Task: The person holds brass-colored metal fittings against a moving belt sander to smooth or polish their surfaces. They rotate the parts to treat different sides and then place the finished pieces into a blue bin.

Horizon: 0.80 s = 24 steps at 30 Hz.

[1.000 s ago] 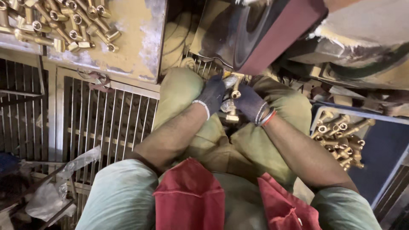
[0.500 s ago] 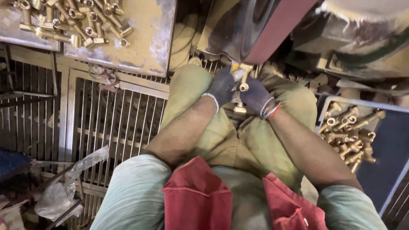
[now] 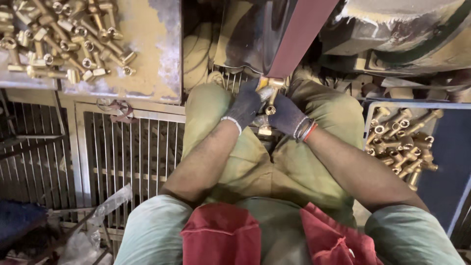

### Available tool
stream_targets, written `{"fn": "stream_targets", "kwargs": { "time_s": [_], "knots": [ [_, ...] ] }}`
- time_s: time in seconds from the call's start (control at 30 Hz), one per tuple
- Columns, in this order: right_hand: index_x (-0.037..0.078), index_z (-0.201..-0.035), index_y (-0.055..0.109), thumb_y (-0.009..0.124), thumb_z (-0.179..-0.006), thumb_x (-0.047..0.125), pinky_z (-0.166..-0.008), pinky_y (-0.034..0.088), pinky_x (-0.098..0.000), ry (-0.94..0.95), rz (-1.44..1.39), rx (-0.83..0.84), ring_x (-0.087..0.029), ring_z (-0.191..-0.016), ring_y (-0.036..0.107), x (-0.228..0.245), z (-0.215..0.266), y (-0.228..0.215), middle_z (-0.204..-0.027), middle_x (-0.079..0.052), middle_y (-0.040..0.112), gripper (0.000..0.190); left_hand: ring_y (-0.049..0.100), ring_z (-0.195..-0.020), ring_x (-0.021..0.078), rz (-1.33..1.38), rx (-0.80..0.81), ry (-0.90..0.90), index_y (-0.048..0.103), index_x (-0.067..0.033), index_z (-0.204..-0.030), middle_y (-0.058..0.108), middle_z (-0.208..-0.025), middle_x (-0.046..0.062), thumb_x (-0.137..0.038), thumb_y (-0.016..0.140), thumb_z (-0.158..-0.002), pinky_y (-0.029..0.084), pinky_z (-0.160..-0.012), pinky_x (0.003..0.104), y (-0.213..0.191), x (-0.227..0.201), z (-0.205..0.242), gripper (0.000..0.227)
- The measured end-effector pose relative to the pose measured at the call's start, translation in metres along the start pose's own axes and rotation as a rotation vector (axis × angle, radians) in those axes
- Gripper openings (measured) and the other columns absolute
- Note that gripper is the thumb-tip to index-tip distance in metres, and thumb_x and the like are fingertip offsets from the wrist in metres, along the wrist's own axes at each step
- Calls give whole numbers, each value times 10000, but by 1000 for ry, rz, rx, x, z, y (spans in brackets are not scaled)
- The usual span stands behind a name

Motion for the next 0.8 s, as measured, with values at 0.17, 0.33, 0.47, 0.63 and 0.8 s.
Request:
{"fn": "stream_targets", "kwargs": {
  "time_s": [0.17,0.33,0.47,0.63,0.8],
  "knots": [
    [-28,-1127,704,797,-842,142,-800,548,-338,283,-327,110,-162,-878,657,-11,-8,-1,-1001,-109,743,345,631,-713,163,194,-74,-165,701,43,-1099,685,-896,86,-84,672,-942,522,-599,342,-10,27,-13,204],
    [7,-1154,673,758,-833,95,-858,568,-328,366,-941,101,-152,-935,687,-8,-20,5,-1039,-49,736,344,679,-629,211,166,32,-157,743,56,-1015,731,-811,114,-119,612,-923,529,-545,351,-5,30,-29,238],
    [10,-1173,687,726,-848,83,-875,553,-335,251,-661,94,-174,-958,683,-10,-17,0,-1063,-66,746,335,686,-657,218,337,-112,-219,699,52,-1062,720,-848,108,-114,665,-914,549,-559,368,-8,27,-23,225],
    [37,-1110,686,717,-885,77,-890,547,-390,-52,280,25,-320,-986,697,-7,-8,4,-1048,-160,721,231,627,-769,174,-1,-89,10,717,34,-1155,703,-931,109,-134,690,-958,515,-645,342,-11,-6,11,261],
    [42,-1153,666,704,-840,14,-932,527,-423,-322,403,-78,-369,-1071,664,-9,2,-3,-1127,-180,707,316,706,-945,242,-545,-186,401,669,-6,-1247,741,-1058,137,-206,751,-914,550,-843,373,-9,-56,39,397]
  ]
}}
Point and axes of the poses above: each hand's wrist, its own z-axis away from the middle knuckle, its own y-axis out of the palm, x = y × z, the point moved 7 cm from there along -z, towards the middle knuckle
